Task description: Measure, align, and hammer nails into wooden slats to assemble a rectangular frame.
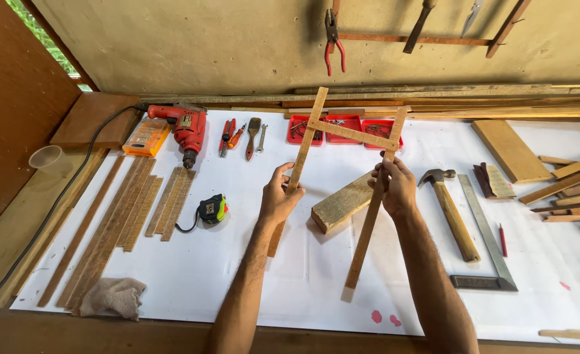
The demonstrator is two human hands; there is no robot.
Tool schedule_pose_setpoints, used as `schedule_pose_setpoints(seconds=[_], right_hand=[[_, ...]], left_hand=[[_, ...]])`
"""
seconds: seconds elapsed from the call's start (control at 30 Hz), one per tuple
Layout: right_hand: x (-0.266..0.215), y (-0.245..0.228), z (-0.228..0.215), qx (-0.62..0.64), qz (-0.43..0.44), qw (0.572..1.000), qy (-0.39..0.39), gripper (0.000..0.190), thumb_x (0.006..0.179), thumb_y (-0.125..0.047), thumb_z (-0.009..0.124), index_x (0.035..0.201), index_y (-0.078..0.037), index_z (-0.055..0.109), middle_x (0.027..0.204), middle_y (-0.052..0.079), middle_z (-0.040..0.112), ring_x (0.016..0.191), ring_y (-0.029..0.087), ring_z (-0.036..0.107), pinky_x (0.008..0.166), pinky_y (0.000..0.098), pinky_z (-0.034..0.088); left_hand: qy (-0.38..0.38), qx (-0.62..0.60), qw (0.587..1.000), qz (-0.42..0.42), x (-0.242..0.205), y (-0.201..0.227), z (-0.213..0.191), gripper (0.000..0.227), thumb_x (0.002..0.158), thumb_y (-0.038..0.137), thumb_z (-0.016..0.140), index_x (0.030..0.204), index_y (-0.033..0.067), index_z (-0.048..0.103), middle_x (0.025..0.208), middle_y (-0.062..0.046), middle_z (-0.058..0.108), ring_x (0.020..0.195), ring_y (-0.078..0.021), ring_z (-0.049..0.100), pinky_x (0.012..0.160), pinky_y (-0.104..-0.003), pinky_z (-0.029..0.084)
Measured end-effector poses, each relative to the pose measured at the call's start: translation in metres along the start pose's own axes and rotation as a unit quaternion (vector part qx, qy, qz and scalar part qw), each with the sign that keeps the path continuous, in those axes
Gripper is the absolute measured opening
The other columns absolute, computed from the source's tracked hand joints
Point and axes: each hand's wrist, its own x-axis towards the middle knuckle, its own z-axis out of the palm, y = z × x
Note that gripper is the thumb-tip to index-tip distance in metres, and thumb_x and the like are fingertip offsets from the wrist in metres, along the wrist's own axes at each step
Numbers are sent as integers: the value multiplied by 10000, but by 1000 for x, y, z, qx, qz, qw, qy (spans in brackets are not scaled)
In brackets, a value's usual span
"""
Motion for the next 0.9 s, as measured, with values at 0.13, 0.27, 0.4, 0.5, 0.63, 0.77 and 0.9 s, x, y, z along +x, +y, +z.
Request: schedule_pose_setpoints(seconds=[0.13,0.27,0.4,0.5,0.63,0.77,0.9], right_hand=[[-4,-3,-37,59,-28,998,12,216,1059,-155,547,1210,-24,629,897,74,619,805,174,626,666,344,551],[-20,-13,-57,55,-27,997,43,210,1063,-171,539,1200,-37,626,893,64,596,813,162,606,686,341,559],[-22,-10,-82,84,-31,994,60,212,1074,-191,545,1196,-42,633,893,62,579,810,161,567,692,336,537],[-16,-2,-94,97,-19,991,85,193,1077,-205,546,1174,-50,609,897,48,565,820,166,560,706,353,553],[-13,5,-99,93,1,990,107,199,1054,-209,554,1163,-53,612,912,53,570,847,177,570,719,384,579],[-9,5,-105,-71,45,991,108,221,1015,-226,603,1154,-68,672,908,6,590,785,128,561,651,328,520],[-6,10,-114,-177,75,977,90,266,991,-205,661,1113,31,679,851,52,633,628,116,556,509,279,488]], left_hand=[[-29,46,996,64,2,-17,19,689,819,93,763,1451,102,488,945,-61,708,723,-130,691,633,-315,593],[-67,109,988,87,5,-17,40,680,837,102,741,1463,122,474,1004,-99,716,780,-198,742,714,-344,610],[-76,201,967,139,13,-29,62,665,840,117,737,1450,151,476,1075,-172,702,959,-342,718,842,-454,570],[-79,251,949,173,27,-35,76,626,868,122,717,1442,164,472,1151,-208,682,1082,-397,661,910,-504,532],[-109,288,944,117,45,-37,84,616,885,147,688,1451,186,449,1187,-190,673,1098,-376,661,915,-497,535],[-112,328,931,116,62,-54,86,603,890,116,674,1447,175,453,1201,-198,672,1114,-389,656,926,-499,534],[-131,333,931,71,70,-57,85,563,881,116,673,1413,170,495,1177,-187,687,1105,-372,669,954,-490,530]])
